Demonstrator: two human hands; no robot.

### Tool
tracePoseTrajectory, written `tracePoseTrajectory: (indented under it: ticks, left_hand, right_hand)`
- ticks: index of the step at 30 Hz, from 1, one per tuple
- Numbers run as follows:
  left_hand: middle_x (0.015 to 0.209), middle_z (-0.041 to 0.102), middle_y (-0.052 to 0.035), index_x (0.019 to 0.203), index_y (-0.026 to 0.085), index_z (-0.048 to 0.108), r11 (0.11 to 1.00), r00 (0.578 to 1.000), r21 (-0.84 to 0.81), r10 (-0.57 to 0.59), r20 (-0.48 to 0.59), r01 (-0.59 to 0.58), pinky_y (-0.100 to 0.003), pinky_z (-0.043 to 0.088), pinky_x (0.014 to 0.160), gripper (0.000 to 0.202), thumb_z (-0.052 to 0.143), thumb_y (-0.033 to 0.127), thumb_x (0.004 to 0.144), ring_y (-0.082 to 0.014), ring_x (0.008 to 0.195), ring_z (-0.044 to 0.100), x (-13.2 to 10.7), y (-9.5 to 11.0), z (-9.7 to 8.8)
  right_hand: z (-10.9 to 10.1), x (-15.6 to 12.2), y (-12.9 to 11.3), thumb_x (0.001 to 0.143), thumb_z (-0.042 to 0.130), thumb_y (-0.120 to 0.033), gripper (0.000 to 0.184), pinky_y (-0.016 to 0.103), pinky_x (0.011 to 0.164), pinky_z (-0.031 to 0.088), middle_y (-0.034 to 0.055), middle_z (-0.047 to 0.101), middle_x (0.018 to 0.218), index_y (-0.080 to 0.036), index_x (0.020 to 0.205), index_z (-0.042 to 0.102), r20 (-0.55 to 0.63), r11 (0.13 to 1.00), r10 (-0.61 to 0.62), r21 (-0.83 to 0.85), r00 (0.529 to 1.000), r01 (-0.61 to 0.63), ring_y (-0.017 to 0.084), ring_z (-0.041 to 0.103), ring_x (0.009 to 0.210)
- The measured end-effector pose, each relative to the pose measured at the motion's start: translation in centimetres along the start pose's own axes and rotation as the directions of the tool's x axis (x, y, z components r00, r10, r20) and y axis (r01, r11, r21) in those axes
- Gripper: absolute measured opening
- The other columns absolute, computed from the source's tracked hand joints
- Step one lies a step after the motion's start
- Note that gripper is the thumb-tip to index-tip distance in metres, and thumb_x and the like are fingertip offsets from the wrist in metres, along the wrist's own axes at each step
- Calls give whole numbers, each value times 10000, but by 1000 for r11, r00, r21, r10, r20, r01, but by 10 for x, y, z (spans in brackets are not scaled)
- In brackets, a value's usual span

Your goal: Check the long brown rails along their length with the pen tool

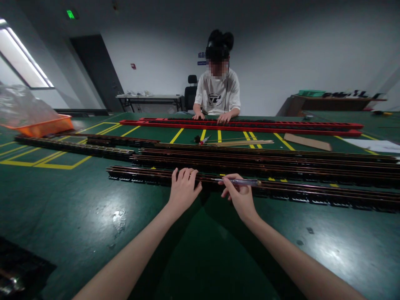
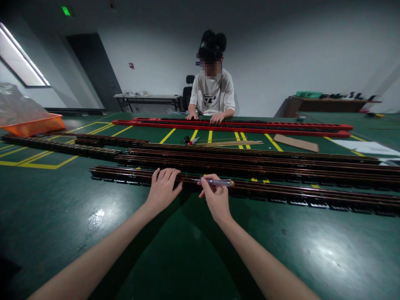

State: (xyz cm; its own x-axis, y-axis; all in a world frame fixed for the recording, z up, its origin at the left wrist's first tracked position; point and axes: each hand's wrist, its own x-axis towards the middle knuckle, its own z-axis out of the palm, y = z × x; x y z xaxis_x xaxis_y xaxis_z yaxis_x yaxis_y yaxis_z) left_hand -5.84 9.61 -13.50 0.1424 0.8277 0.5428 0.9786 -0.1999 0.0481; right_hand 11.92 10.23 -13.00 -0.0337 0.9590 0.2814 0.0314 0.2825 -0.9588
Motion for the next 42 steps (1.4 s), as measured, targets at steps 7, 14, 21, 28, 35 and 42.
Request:
tracePoseTrajectory:
  ticks: [7, 14, 21, 28, 35, 42]
  left_hand:
    - [1126, 611, -100, 1111, 166, 559, 1000, 1000, 10, 3, -10, -3, -508, 234, 1048, 304, 428, 235, 846, -269, 1121, 486, 0, 1, 0]
    - [1129, 611, -95, 1122, 164, 560, 1000, 1000, 11, 1, -9, -1, -501, 235, 1050, 320, 401, 191, 845, -263, 1123, 488, -1, -1, 0]
    - [1127, 617, -97, 1144, 169, 552, 1000, 1000, 28, 7, -5, -7, -500, 242, 1046, 353, 393, 144, 830, -265, 1114, 496, 0, 1, 0]
    - [1144, 613, -92, 1154, 184, 555, 1000, 1000, 28, 5, 8, -6, -507, 243, 1047, 381, 387, 114, 820, -265, 1118, 495, -1, 1, -2]
    - [1150, 612, -92, 1151, 180, 558, 999, 1000, 45, 1, 25, -2, -510, 240, 1049, 401, 377, 78, 808, -265, 1123, 497, -1, 1, -2]
    - [1151, 613, -93, 1152, 170, 560, 999, 1000, 51, 1, 28, -3, -509, 247, 1046, 406, 362, 59, 814, -263, 1120, 499, -1, 0, -3]
  right_hand:
    - [0, -1, -2, 760, 615, -489, 316, 206, 374, 402, 51, 691, 783, -182, 833, 583, 9, 1000, 11, 9, 1000, -11, 123, 588, 463]
    - [-1, 0, -1, 768, 611, -477, 303, 206, 370, 402, 51, 693, 771, -181, 826, 575, 14, 1000, -1, 13, 1000, 1, 122, 586, 453]
    - [2, -1, -3, 765, 613, -469, 297, 213, 374, 402, 50, 694, 760, -181, 826, 576, 0, 1000, -9, 7, 1000, 9, 117, 574, 437]
    - [2, -3, -6, 772, 612, -456, 282, 219, 387, 413, 49, 693, 759, -181, 822, 577, 0, 1000, -14, 9, 1000, 14, 119, 578, 448]
    - [0, -1, -4, 784, 599, -458, 286, 218, 389, 412, 60, 697, 781, -178, 839, 578, 24, 1000, -13, -11, 1000, 13, 122, 587, 456]
    - [0, 0, 0, 788, 593, -454, 276, 218, 390, 413, 51, 695, 770, -183, 830, 572, 10, 1000, -10, -16, 1000, 10, 122, 586, 453]
